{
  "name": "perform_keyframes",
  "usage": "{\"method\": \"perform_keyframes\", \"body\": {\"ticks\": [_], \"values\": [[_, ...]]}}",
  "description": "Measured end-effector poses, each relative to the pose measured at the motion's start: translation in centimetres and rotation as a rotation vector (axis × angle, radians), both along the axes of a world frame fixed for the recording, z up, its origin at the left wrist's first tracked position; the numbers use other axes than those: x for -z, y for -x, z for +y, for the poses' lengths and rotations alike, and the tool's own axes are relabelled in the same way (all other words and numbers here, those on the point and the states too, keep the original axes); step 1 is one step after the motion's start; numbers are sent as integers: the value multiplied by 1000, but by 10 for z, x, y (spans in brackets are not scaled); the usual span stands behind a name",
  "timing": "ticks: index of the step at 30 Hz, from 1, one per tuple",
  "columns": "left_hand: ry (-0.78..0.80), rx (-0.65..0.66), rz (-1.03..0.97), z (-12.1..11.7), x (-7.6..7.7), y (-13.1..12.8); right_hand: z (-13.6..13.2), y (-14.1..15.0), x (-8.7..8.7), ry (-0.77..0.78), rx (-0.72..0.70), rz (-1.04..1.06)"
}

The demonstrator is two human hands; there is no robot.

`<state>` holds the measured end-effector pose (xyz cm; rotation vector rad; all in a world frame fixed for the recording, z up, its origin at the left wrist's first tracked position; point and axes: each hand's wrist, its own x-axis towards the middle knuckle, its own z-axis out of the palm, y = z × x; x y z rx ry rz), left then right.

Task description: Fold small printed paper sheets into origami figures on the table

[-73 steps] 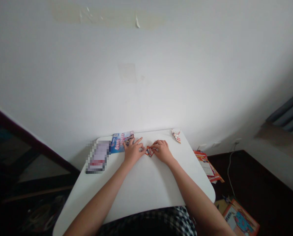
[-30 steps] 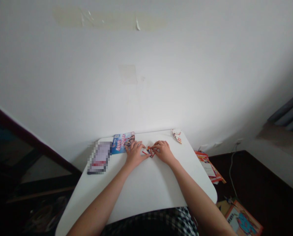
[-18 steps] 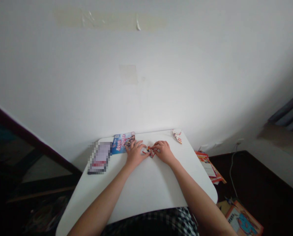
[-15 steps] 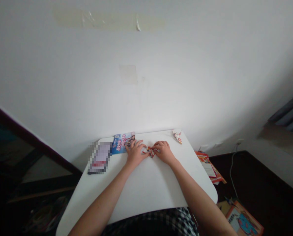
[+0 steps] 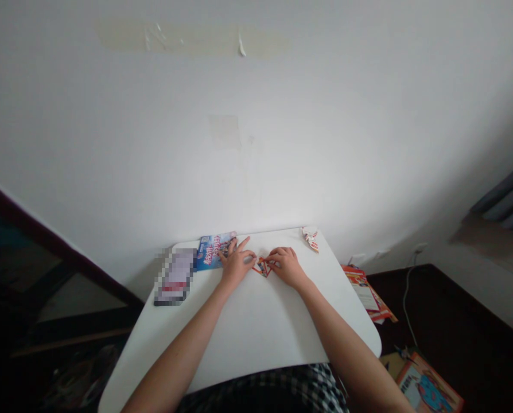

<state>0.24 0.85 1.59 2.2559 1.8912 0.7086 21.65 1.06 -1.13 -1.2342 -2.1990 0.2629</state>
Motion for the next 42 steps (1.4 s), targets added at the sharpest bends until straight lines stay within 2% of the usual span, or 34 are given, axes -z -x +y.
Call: {"method": "perform_keyframes", "body": {"ticks": [6,17,27,33,38,42], "values": [[-8,14,22,1,1,2,-1,1,-2,16,11,-1],[21,31,3,0,2,5,4,2,12,-14,88,40],[-21,29,-8,-4,3,4,3,2,12,12,110,47],[7,74,-4,-8,2,6,1,2,10,7,125,47],[-43,147,16,-9,4,7,0,3,9,8,121,40],[-62,141,20,-9,6,7,0,3,8,-6,114,35]]}}
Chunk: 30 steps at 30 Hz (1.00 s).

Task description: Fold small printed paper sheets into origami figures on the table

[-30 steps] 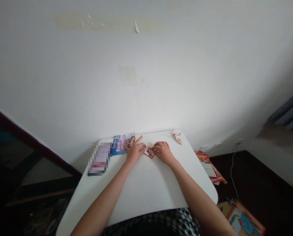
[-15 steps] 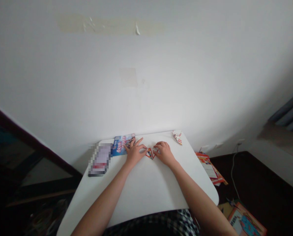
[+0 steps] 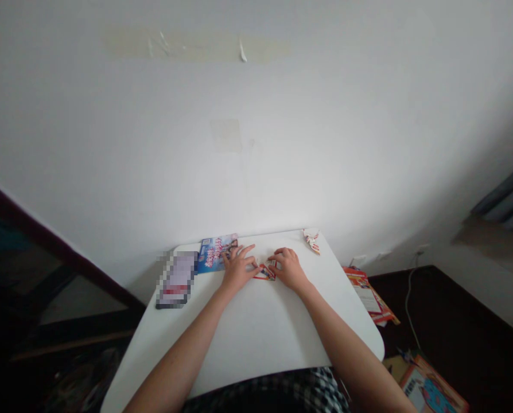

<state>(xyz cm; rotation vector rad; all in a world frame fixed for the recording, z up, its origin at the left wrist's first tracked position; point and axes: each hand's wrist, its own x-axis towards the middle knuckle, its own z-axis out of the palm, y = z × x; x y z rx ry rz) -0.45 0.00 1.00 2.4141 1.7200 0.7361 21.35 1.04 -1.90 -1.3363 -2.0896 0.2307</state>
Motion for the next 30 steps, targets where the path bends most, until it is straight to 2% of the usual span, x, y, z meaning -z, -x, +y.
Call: {"method": "perform_keyframes", "body": {"ticks": [12,23,30], "values": [[17,-19,-12,4,10,1,-3,1,0,-40,-6,-9],[-36,-40,-49,4,8,1,3,1,10,-63,31,37],[-79,-58,-80,4,9,1,8,-2,15,-102,-36,94]]}}
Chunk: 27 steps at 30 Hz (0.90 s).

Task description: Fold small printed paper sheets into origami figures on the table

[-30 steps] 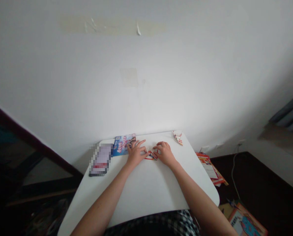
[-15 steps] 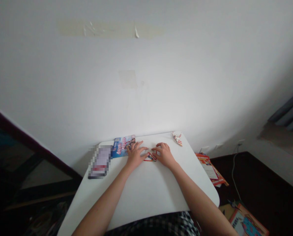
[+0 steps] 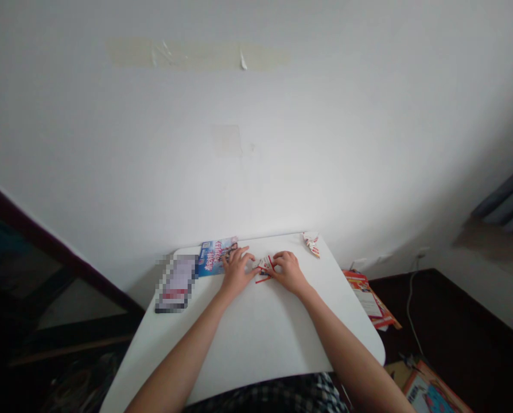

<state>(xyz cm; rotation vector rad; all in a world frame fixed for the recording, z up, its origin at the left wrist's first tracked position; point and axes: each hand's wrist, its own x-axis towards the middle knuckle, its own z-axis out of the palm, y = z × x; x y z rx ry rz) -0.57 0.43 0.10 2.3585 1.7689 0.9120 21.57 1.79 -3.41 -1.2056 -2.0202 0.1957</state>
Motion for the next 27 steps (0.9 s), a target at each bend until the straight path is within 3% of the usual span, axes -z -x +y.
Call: {"method": "perform_keyframes", "body": {"ticks": [10,18,22,27], "values": [[-16,-47,-50,2,2,2,0,1,-7,-21,-11,139],[18,-98,-54,3,1,1,-2,-7,-17,-82,124,260],[26,-102,-60,2,0,1,-7,-8,-24,-129,105,168],[18,-100,-63,2,-2,1,-11,-2,-24,-56,58,-47]]}}
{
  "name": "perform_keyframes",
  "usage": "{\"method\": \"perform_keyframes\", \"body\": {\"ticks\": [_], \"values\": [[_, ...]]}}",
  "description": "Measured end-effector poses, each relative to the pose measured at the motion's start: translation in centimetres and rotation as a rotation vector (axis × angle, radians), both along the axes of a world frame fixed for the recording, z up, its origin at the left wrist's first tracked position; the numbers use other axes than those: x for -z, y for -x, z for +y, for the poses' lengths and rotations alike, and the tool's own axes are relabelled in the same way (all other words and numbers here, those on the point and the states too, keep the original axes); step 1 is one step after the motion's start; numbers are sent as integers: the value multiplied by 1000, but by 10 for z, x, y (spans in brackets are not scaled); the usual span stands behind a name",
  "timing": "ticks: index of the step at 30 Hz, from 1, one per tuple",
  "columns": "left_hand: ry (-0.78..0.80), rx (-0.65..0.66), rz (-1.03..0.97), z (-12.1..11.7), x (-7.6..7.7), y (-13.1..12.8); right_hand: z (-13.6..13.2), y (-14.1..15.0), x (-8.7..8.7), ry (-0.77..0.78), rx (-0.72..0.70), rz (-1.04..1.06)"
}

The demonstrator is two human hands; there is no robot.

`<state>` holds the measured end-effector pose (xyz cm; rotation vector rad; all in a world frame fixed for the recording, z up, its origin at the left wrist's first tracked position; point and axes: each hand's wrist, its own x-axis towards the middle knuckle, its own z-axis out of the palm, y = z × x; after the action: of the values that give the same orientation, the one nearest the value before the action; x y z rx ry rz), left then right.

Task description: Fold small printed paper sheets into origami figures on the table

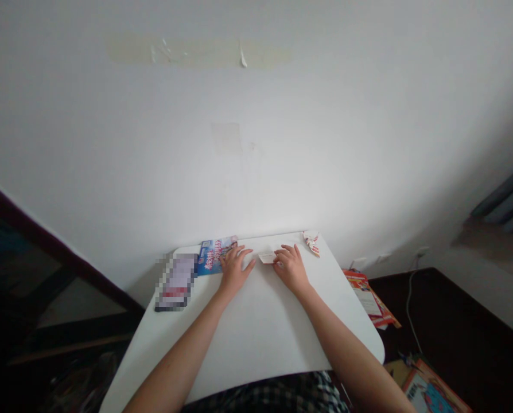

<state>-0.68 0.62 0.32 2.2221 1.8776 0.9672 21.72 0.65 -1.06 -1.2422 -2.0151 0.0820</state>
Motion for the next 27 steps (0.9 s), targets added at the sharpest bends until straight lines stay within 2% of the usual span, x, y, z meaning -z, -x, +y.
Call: {"method": "perform_keyframes", "body": {"ticks": [6,12,20,27], "values": [[25,10,12,-1,-3,-1,-4,7,3,89,-22,-102],[53,16,54,-2,0,-2,-4,6,2,100,-45,-112],[79,37,89,-2,3,0,5,1,9,110,-131,50],[108,54,115,-4,0,-1,12,-4,14,111,-87,92]]}}
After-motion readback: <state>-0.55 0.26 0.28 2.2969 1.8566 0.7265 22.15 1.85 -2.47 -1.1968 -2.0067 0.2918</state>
